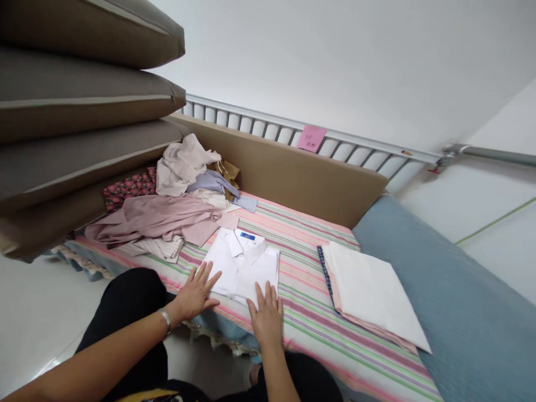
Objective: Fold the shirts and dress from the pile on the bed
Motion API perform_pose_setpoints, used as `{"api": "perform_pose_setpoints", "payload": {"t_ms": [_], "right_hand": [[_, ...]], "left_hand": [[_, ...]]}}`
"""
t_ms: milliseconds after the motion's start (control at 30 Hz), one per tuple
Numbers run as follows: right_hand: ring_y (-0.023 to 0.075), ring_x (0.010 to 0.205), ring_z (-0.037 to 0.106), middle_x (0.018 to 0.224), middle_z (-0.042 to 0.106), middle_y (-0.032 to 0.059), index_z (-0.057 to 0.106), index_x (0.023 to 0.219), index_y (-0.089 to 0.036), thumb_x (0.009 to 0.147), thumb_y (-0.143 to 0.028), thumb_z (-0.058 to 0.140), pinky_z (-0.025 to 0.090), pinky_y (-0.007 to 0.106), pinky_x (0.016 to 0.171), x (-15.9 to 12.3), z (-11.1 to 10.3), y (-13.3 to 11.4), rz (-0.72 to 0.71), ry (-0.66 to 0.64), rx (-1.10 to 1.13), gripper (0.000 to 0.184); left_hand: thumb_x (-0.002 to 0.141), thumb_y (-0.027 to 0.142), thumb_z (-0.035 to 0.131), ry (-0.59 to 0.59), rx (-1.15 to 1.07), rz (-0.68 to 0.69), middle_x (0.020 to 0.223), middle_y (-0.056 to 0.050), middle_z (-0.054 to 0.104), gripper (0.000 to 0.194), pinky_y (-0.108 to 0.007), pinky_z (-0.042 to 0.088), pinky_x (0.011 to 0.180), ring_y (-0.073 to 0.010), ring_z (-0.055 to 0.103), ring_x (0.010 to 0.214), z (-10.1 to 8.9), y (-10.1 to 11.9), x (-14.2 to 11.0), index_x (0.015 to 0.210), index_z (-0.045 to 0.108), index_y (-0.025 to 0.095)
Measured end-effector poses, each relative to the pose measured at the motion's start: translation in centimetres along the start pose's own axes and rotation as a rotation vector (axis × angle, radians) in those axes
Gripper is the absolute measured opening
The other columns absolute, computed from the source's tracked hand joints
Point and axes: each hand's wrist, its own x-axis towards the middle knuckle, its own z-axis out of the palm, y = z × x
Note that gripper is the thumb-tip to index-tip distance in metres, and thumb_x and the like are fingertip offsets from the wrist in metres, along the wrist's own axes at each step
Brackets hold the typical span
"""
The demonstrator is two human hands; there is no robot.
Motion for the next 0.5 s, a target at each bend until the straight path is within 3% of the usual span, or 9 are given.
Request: {"api": "perform_pose_setpoints", "payload": {"t_ms": [200, 333, 400, 500], "right_hand": [[0.0244, 0.141, 0.016, 0.151, 0.025, 0.0049, 0.042, 0.136, -0.03, 0.087, -0.046, 0.046, 0.015, 0.047, 0.112, 0.9, -0.4, 0.8, 0.045, -0.074, 0.145, 0.052], [0.0238, 0.139, 0.023, 0.145, 0.038, 0.0075, 0.056, 0.125, -0.022, 0.073, -0.048, 0.061, 0.013, 0.04, 0.115, 2.5, -1.0, 2.7, 0.268, -0.074, 0.665, 0.058], [0.0235, 0.135, 0.032, 0.141, 0.044, 0.0108, 0.057, 0.121, -0.016, 0.065, -0.056, 0.065, 0.018, 0.034, 0.114, 2.7, -1.5, 3.6, 0.388, -0.01, 0.919, 0.069], [0.0236, 0.128, 0.042, 0.14, 0.044, 0.0138, 0.048, 0.128, -0.014, 0.066, -0.071, 0.053, 0.034, 0.034, 0.107, 1.7, -2.4, 4.5, 0.489, 0.092, 1.026, 0.085]], "left_hand": [[0.078, 0.062, 0.055, -0.016, -0.028, 0.006, 0.152, -0.019, 0.013, 0.081, -0.059, 0.015, 0.108, -0.0382, 0.007, 0.14, -0.1, -0.3, 0.4, 0.145, 0.025, 0.027], [0.083, 0.058, 0.05, 0.005, -0.148, 0.034, 0.152, -0.014, 0.018, 0.069, -0.054, 0.02, 0.109, -0.0331, 0.014, 0.14, 0.4, -1.9, 0.2, 0.143, 0.031, 0.029], [0.085, 0.052, 0.049, 0.055, -0.295, 0.026, 0.151, -0.011, 0.025, 0.062, -0.048, 0.02, 0.111, -0.029, 0.019, 0.14, 0.9, -3.2, 0.1, 0.14, 0.037, 0.027], [0.082, 0.045, 0.048, 0.167, -0.676, -0.135, 0.143, -0.01, 0.041, 0.058, -0.038, 0.03, 0.11, -0.0233, 0.037, 0.132, 1.8, -5.3, 1.0, 0.134, 0.044, 0.019]]}}
